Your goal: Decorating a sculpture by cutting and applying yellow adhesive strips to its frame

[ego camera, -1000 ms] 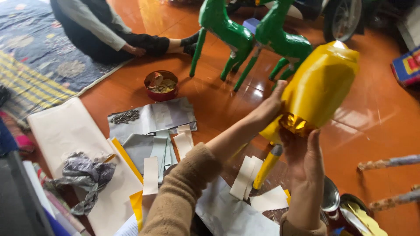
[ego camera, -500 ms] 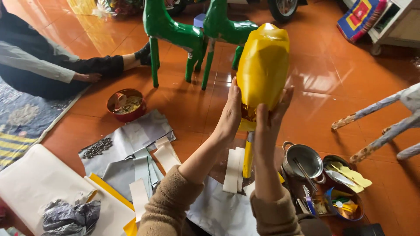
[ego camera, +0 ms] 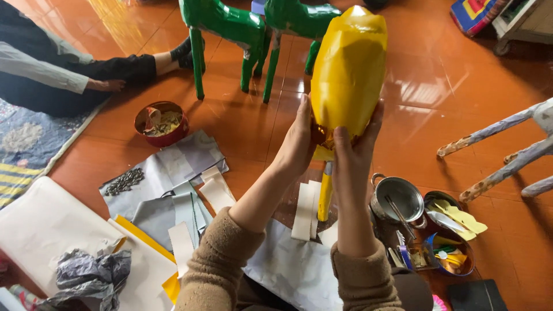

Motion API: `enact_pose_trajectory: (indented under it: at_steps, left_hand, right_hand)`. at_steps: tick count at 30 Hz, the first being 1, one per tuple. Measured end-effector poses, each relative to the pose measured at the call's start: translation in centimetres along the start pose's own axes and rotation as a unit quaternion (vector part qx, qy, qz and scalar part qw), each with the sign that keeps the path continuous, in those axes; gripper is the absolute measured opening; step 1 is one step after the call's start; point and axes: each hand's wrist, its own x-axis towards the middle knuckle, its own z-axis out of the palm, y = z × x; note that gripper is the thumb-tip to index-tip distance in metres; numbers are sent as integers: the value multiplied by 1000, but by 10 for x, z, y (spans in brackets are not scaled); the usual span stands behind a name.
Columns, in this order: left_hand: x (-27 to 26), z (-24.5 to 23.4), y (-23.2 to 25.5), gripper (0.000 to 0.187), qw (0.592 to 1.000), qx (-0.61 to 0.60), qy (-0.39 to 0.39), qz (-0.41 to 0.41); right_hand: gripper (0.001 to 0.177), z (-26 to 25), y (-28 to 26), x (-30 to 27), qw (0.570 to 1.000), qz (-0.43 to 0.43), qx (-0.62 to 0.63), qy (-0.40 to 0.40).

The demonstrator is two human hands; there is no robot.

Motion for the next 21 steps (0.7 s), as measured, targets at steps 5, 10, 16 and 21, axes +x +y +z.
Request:
enact_pose_trajectory:
  at_steps: [5, 10, 16, 21]
  left_hand:
    - [20, -20, -22, 71, 999, -44, 2, -17]
    - [21, -19, -13, 72, 997, -79, 15, 2]
    - [18, -78, -52, 72, 994, -65, -68, -50]
    - [-39, -88, -77, 32, 985, 127, -38, -114]
  right_hand:
    - [69, 2, -13, -3, 993, 34, 113, -25]
    - [63, 6, -23, 12, 959, 131, 249, -32]
    - [83, -77, 32, 7, 896, 244, 363, -73]
    - [54, -189, 119, -63, 920, 326, 206, -60]
